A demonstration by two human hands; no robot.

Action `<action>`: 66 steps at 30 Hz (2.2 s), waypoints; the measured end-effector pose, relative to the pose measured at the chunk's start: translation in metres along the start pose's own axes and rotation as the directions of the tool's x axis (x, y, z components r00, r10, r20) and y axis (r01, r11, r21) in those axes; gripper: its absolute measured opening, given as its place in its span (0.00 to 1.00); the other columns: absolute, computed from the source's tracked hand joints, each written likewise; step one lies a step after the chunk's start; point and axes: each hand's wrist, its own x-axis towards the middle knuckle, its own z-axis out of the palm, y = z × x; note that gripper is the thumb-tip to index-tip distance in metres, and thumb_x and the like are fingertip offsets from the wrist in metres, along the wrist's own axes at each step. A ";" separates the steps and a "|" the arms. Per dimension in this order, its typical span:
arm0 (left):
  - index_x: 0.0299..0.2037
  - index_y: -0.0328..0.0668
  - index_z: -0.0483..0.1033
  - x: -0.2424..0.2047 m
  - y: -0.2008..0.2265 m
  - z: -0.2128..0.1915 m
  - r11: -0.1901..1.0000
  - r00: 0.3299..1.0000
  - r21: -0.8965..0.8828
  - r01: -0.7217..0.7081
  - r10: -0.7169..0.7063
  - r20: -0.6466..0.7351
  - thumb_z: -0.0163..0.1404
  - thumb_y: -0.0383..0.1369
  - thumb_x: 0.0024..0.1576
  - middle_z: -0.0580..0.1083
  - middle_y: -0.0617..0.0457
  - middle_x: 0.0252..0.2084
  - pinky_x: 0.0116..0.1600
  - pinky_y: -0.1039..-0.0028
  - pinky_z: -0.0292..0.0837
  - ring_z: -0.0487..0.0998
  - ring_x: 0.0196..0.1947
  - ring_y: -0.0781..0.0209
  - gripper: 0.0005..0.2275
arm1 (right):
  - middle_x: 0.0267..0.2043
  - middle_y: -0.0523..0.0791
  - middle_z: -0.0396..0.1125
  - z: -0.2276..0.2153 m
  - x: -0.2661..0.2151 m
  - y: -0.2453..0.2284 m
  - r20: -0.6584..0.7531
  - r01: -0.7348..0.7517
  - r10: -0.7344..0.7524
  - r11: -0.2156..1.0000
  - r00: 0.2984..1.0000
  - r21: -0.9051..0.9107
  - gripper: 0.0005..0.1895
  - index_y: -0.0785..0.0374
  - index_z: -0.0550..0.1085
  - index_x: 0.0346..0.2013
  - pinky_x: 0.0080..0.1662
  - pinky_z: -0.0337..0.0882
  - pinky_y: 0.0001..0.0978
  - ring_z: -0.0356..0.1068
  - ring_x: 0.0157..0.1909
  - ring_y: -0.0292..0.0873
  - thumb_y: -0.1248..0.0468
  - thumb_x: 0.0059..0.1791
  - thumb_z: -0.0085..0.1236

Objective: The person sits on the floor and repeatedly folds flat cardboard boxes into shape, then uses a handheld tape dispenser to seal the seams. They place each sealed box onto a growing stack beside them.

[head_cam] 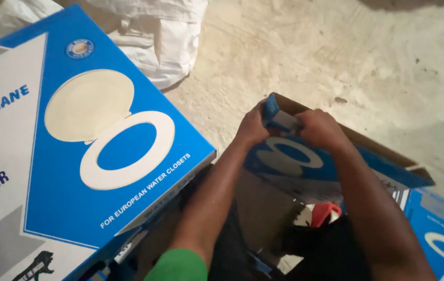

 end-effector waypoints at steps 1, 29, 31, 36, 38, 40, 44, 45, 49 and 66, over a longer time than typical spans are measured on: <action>0.59 0.45 0.73 -0.004 -0.001 0.000 1.000 0.998 -0.021 0.009 -0.008 0.061 0.69 0.41 0.38 0.79 0.44 0.53 0.58 0.66 0.75 0.81 0.56 0.50 0.35 | 0.45 0.52 0.76 0.004 -0.003 -0.001 -0.016 0.015 -0.015 1.000 1.000 0.024 0.20 0.50 0.80 0.49 0.53 0.73 0.48 0.74 0.49 0.56 0.65 0.43 0.59; 0.52 0.36 0.78 0.008 -0.022 -0.019 0.992 0.986 -0.025 0.124 -0.121 0.116 0.64 0.22 0.48 0.82 0.49 0.46 0.50 0.68 0.79 0.82 0.47 0.58 0.19 | 0.59 0.53 0.66 0.179 -0.145 0.281 -0.354 0.285 0.499 0.211 0.791 0.935 0.35 0.66 0.64 0.65 0.58 0.74 0.43 0.68 0.60 0.49 0.81 0.44 0.60; 0.51 0.34 0.81 0.007 -0.023 -0.018 0.983 0.982 -0.063 0.170 -0.164 0.094 0.61 0.21 0.53 0.83 0.47 0.47 0.51 0.68 0.80 0.83 0.47 0.56 0.15 | 0.52 0.50 0.67 0.180 -0.140 0.267 -0.339 0.296 0.626 0.176 0.703 0.939 0.35 0.64 0.62 0.57 0.49 0.79 0.42 0.68 0.54 0.45 0.80 0.39 0.65; 0.62 0.38 0.70 0.016 -0.013 -0.009 0.975 0.998 -0.217 0.056 -0.059 -0.009 0.56 0.15 0.51 0.78 0.46 0.53 0.55 0.69 0.78 0.80 0.52 0.57 0.26 | 0.55 0.54 0.65 0.183 -0.121 0.239 -0.474 0.192 0.717 0.442 0.511 0.876 0.37 0.61 0.54 0.55 0.53 0.77 0.36 0.70 0.58 0.48 0.76 0.43 0.71; 0.65 0.40 0.65 0.012 -0.008 -0.006 0.985 0.998 -0.174 -0.003 -0.009 -0.066 0.57 0.15 0.50 0.76 0.45 0.55 0.56 0.68 0.77 0.78 0.53 0.56 0.30 | 0.59 0.54 0.64 0.192 -0.120 0.231 -0.525 0.308 0.681 0.425 0.511 0.851 0.35 0.58 0.52 0.58 0.55 0.76 0.36 0.69 0.62 0.48 0.77 0.48 0.66; 0.66 0.44 0.59 0.009 -0.001 0.000 0.993 0.991 -0.112 -0.048 0.033 -0.131 0.59 0.15 0.48 0.74 0.44 0.56 0.55 0.67 0.76 0.76 0.55 0.55 0.35 | 0.62 0.54 0.64 0.196 -0.120 0.233 -0.578 0.438 0.614 0.382 0.538 0.814 0.34 0.56 0.51 0.62 0.53 0.73 0.36 0.68 0.65 0.47 0.79 0.51 0.59; 0.66 0.49 0.54 0.002 0.011 0.000 0.981 0.994 -0.192 -0.002 -0.018 -0.104 0.61 0.21 0.54 0.74 0.43 0.56 0.57 0.66 0.74 0.76 0.56 0.55 0.33 | 0.64 0.52 0.62 0.206 -0.125 0.231 -0.600 0.496 0.567 0.349 0.564 0.795 0.35 0.53 0.52 0.67 0.60 0.73 0.37 0.66 0.66 0.46 0.80 0.53 0.53; 0.66 0.48 0.54 0.004 0.014 0.000 0.963 0.995 -0.266 -0.052 0.029 -0.091 0.61 0.23 0.57 0.73 0.43 0.58 0.58 0.66 0.74 0.74 0.57 0.55 0.31 | 0.64 0.51 0.63 0.205 -0.123 0.231 -0.599 0.494 0.564 0.348 0.569 0.797 0.34 0.52 0.51 0.68 0.59 0.73 0.37 0.66 0.65 0.45 0.79 0.54 0.52; 0.65 0.46 0.58 0.005 0.015 -0.003 0.905 0.996 -0.417 -0.086 0.062 -0.071 0.62 0.26 0.58 0.71 0.45 0.59 0.61 0.65 0.74 0.73 0.59 0.55 0.28 | 0.62 0.48 0.65 0.199 -0.119 0.218 -0.594 0.539 0.612 0.304 0.521 0.786 0.29 0.53 0.54 0.71 0.60 0.70 0.33 0.67 0.63 0.42 0.72 0.59 0.53; 0.58 0.33 0.74 0.008 0.008 0.001 0.986 0.976 -0.119 0.114 -0.134 -0.172 0.64 0.45 0.54 0.81 0.46 0.46 0.48 0.73 0.79 0.82 0.45 0.61 0.27 | 0.45 0.50 0.71 0.196 -0.115 0.233 -0.257 0.304 0.765 0.084 0.590 0.949 0.19 0.73 0.74 0.50 0.50 0.71 0.37 0.70 0.45 0.42 0.57 0.55 0.62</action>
